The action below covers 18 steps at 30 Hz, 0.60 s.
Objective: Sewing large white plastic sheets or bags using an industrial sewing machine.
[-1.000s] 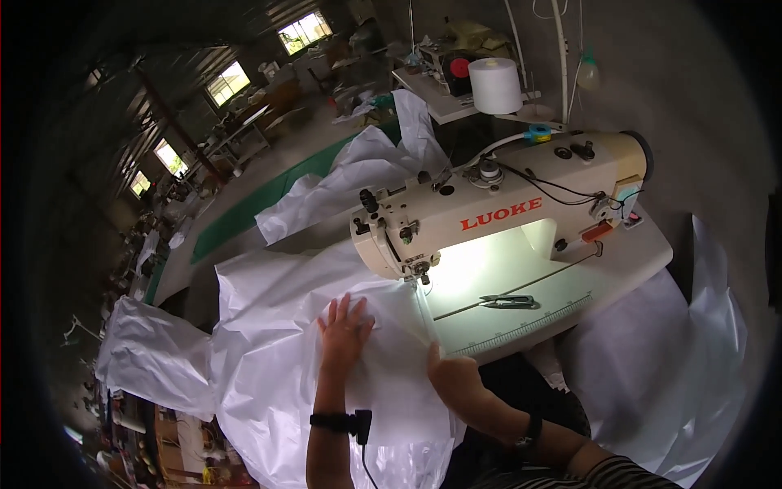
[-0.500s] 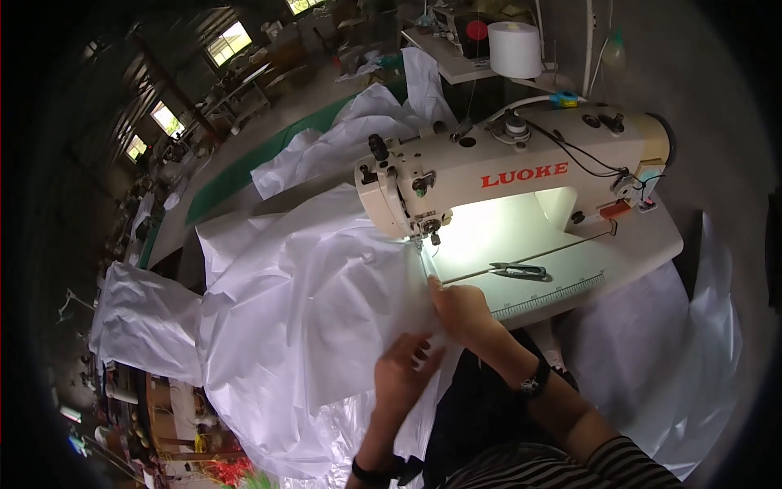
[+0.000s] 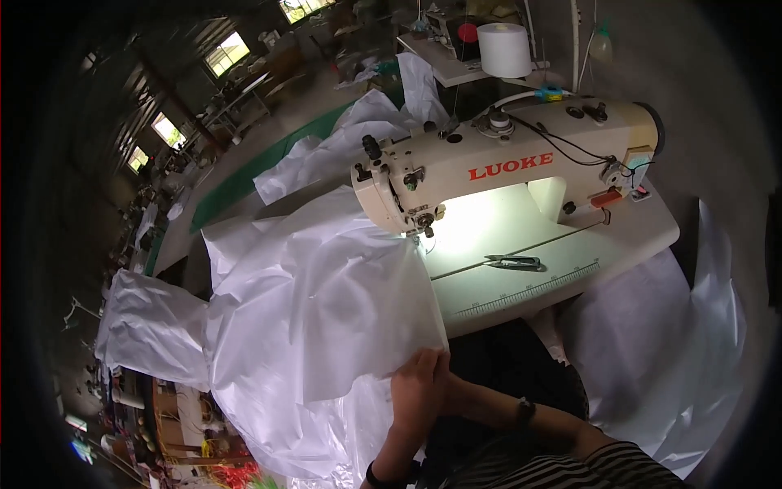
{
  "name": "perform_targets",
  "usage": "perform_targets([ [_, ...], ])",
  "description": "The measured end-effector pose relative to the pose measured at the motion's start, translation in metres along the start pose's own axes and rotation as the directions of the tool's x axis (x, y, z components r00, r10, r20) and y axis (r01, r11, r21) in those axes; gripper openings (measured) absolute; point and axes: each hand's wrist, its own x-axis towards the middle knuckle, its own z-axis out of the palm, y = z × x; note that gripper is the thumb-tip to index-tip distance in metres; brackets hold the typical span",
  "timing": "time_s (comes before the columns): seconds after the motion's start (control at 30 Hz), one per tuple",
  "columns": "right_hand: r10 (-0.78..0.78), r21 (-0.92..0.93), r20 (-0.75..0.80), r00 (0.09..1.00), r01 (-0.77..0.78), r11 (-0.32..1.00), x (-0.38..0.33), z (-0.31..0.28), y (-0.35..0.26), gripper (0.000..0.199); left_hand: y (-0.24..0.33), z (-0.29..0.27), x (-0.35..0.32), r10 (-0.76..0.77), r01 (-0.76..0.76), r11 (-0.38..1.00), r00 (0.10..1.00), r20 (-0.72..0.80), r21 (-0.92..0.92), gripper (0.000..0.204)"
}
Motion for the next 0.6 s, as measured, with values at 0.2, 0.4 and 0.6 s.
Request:
perform_targets([
  [0.2,0.666,0.434,0.710,0.230,-0.887,-0.157,-0.038,-0.076,0.007,0.036,-0.020,0.050,-0.052,-0.141,0.166,0.978,0.973,0.184,-0.130,0.027],
  [0.4,0.759,0.365,0.087,0.645,-0.730,0.578,0.011,-0.102,-0.003,0.042,-0.003,0.049,-0.052,-0.201,0.235,0.966,0.946,0.256,-0.109,0.016],
  [0.6,0.565,-0.229,-0.111,0.818,-0.574,0.786,0.035,-0.108,-0.043,0.046,-0.087,-0.002,-0.127,-0.259,0.395,0.872,0.874,-0.411,0.291,0.074],
])
